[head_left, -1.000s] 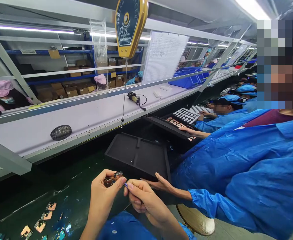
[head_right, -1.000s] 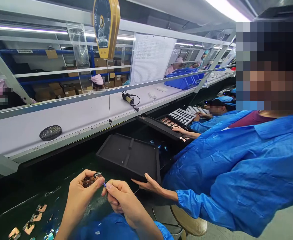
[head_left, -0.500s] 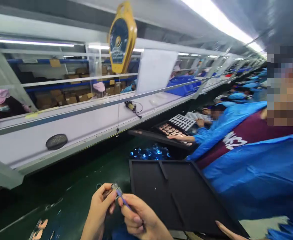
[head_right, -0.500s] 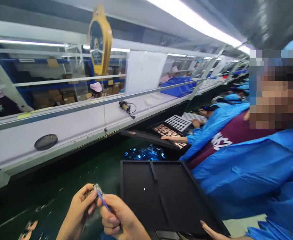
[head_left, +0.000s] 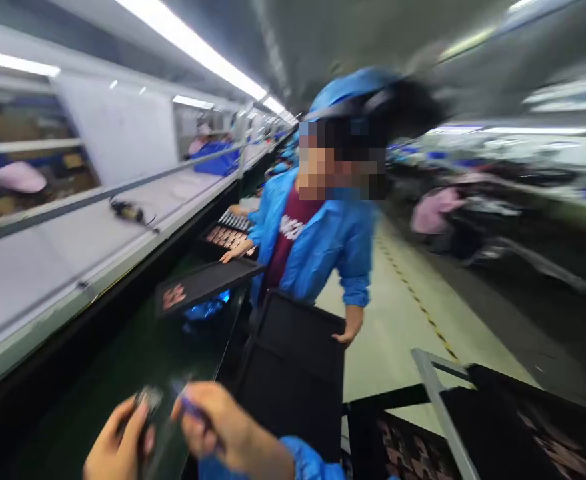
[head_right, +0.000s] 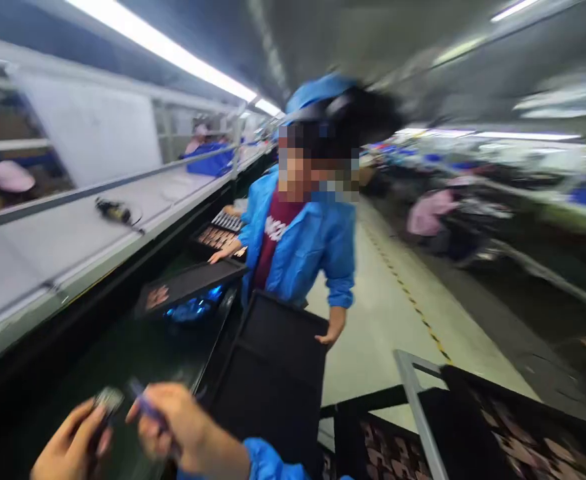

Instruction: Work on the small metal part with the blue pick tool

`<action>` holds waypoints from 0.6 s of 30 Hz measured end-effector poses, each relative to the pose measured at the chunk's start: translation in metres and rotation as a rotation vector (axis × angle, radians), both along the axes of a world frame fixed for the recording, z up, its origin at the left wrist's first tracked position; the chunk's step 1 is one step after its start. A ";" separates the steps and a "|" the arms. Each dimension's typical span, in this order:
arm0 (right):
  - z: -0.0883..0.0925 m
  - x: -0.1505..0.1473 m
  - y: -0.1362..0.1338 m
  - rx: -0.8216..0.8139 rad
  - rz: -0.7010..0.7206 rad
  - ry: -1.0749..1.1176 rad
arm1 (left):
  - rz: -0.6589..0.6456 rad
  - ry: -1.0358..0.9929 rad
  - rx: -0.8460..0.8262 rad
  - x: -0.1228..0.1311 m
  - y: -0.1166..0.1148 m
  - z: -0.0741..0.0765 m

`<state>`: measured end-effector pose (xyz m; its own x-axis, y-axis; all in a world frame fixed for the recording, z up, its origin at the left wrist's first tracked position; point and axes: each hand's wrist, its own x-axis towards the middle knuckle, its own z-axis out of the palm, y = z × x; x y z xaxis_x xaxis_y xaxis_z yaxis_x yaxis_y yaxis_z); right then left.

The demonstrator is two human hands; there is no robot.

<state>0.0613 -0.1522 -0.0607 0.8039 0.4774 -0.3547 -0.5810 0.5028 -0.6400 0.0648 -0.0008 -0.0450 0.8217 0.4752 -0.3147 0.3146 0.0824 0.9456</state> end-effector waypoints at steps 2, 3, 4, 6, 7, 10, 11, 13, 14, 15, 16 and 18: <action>0.018 -0.012 -0.010 -0.180 -0.223 -0.150 | -0.048 -0.044 -0.179 -0.006 -0.012 0.015; 0.024 -0.015 -0.013 -0.262 -0.277 -0.228 | -0.068 -0.081 -0.231 -0.009 -0.015 0.020; 0.027 -0.016 -0.013 -0.347 -0.283 -0.290 | -0.069 -0.101 -0.248 -0.012 -0.015 0.024; 0.027 -0.016 -0.005 -0.493 -0.225 -0.411 | -0.041 -0.118 -0.236 -0.025 -0.008 0.027; 0.024 -0.017 0.003 -0.557 -0.169 -0.484 | -0.006 -0.124 -0.218 -0.034 -0.002 0.027; 0.010 -0.024 0.035 -0.670 0.008 -0.778 | 0.161 -0.143 -0.181 -0.073 0.021 0.022; 0.005 -0.027 0.047 -0.676 0.065 -0.875 | 0.236 -0.146 -0.181 -0.089 0.028 0.019; -0.007 -0.034 0.072 -0.654 0.193 -1.009 | 0.419 -0.138 -0.184 -0.120 0.043 0.013; -0.012 -0.038 0.085 -0.640 0.271 -1.036 | 0.527 -0.131 -0.184 -0.136 0.050 0.010; -0.018 -0.041 0.100 -0.631 0.360 -1.038 | 0.642 -0.124 -0.181 -0.152 0.056 0.007; -0.024 -0.045 0.114 -0.621 0.458 -1.021 | 0.757 -0.118 -0.174 -0.168 0.062 0.004; -0.032 -0.059 0.143 -0.575 0.663 -0.967 | 0.966 -0.115 -0.161 -0.199 0.067 0.000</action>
<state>0.0028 -0.0093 -0.0931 0.5184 0.8534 -0.0542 0.2018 -0.1836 -0.9621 -0.1346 0.0664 -0.0451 0.1326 0.9168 -0.3767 -0.0487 0.3856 0.9214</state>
